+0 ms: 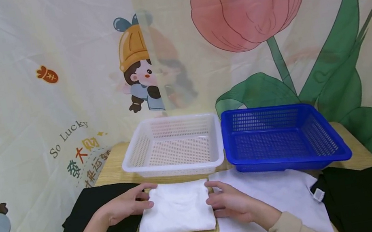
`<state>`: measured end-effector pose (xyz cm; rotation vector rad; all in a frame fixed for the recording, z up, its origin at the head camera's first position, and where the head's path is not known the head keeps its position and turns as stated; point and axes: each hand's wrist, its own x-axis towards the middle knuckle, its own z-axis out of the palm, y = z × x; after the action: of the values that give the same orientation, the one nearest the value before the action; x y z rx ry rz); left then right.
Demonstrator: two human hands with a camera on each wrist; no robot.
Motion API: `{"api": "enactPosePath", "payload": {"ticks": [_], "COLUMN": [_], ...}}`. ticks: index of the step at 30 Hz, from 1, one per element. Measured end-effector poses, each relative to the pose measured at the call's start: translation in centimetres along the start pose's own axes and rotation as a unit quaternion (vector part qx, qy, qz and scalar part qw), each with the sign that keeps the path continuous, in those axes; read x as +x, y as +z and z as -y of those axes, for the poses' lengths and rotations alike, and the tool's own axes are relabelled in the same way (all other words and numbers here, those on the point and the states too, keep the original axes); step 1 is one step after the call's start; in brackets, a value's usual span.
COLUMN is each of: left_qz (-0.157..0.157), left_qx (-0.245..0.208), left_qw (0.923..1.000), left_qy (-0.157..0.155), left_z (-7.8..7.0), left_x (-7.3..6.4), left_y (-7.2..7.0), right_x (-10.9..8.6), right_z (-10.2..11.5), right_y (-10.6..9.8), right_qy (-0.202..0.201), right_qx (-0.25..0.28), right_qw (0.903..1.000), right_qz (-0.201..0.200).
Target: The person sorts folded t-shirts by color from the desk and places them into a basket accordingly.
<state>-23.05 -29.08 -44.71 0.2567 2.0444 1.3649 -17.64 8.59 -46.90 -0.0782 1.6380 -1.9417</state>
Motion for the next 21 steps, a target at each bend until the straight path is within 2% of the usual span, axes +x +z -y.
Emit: {"api": "enactPosePath", "payload": {"ticks": [3,8,17,21], "left_qz": [0.004,-0.013,0.009,-0.005], "left_qx": [-0.012,0.008,-0.013,-0.004], "left_qw": [0.9999,0.9998,0.9985,0.9983], "left_qy": [0.003,0.013,0.052,0.058], "left_z": [0.5,1.1,1.5,1.5], "left_x": [0.3,0.7,1.0,1.1], "left_y": [0.3,0.9,1.4,1.5], "right_x": [0.3,0.8,1.3,1.3], "right_z": [-0.2,-0.6,-0.5,-0.3], "right_y": [0.3,0.8,1.5,1.6], "right_qy": [-0.009,-0.033,-0.069,-0.067], "right_qx": [-0.007,-0.045,-0.125,-0.105], "right_qw": [0.9999,0.9984,0.9896,0.9920], "right_qz": [-0.001,-0.012,-0.020,-0.020]}}
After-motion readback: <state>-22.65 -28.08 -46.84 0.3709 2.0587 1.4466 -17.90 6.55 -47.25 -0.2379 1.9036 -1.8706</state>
